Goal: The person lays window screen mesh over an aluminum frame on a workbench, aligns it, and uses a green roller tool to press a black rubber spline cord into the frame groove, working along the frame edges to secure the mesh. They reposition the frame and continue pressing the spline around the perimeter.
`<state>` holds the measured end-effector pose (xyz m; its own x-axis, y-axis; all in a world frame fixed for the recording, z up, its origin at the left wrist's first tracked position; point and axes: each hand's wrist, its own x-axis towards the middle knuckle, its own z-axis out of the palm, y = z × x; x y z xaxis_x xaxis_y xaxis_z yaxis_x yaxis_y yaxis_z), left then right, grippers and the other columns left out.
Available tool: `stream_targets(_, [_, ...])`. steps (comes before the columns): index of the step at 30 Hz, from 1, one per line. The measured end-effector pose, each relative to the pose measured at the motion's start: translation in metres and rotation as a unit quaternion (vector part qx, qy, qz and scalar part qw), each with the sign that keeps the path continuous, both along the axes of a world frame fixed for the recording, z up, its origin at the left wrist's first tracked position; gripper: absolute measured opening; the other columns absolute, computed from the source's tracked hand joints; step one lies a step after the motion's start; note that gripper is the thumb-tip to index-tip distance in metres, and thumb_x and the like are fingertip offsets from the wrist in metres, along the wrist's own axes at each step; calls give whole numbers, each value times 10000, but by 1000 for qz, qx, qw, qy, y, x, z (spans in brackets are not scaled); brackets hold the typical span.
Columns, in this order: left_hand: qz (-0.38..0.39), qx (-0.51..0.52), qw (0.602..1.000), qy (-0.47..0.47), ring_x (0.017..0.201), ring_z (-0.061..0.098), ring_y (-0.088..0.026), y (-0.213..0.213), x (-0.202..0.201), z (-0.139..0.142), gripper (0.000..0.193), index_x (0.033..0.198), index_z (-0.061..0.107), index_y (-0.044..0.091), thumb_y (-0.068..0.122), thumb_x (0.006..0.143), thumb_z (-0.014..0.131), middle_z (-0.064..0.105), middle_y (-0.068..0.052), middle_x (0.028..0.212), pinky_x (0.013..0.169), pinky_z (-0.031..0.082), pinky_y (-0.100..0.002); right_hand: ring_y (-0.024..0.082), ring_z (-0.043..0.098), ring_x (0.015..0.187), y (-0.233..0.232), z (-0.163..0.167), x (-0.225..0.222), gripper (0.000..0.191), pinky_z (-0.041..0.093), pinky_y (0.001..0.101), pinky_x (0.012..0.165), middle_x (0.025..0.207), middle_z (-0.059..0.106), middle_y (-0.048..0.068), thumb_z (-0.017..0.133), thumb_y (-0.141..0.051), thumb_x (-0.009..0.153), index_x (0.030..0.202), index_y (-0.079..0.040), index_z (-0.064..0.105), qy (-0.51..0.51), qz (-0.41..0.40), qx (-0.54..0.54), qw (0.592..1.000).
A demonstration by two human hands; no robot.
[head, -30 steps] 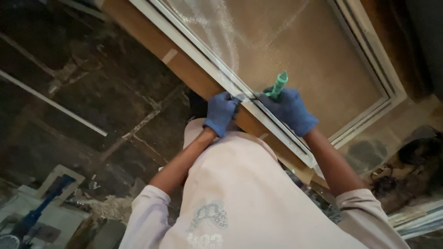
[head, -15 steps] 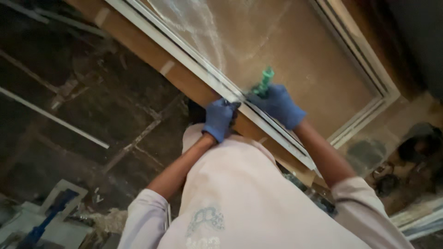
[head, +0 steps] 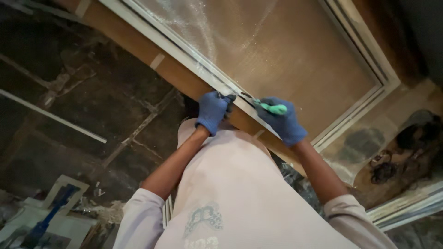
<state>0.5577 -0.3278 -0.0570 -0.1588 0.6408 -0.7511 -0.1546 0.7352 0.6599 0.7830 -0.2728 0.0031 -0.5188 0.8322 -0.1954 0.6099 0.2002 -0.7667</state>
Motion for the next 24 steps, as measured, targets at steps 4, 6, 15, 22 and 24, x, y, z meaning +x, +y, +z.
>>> stream_targets(4, [27,-3,999,-27,393,618,-180,2,5,-2,349,653,624,5,220,879,780,661,-108,547,372,492,-331,314,715,757,6,-14,-12,168,563,372,669,873,715,145,812,-130,872,1002,-72,722,-14,27,67,997])
stream_targets(6, [41,-20,999,-29,405,633,-174,3,6,-2,350,652,622,-5,216,872,780,664,-100,557,369,511,-332,328,708,759,7,-14,-17,167,561,384,670,867,709,144,814,-131,870,991,-79,711,-17,26,81,996])
stream_targets(15, [-13,-11,999,42,412,648,-164,6,10,3,321,657,671,20,227,892,743,669,-70,538,389,519,-328,331,694,729,9,-21,-29,182,555,393,645,842,693,147,819,-145,874,996,-88,697,-2,11,76,997])
stream_targets(22, [1,-18,999,37,406,620,-201,-4,20,-5,400,634,625,14,293,863,797,639,-109,522,393,501,-358,306,694,692,-1,-17,-18,149,553,388,628,808,691,135,811,-160,892,976,-104,702,-9,-12,83,996])
stream_targets(24, [-27,-10,995,98,426,643,-247,-8,25,-16,423,630,636,20,338,867,785,627,-139,513,435,514,-386,299,700,698,5,-21,-23,167,555,378,625,824,700,138,807,-171,890,1000,-97,706,1,-11,61,998])
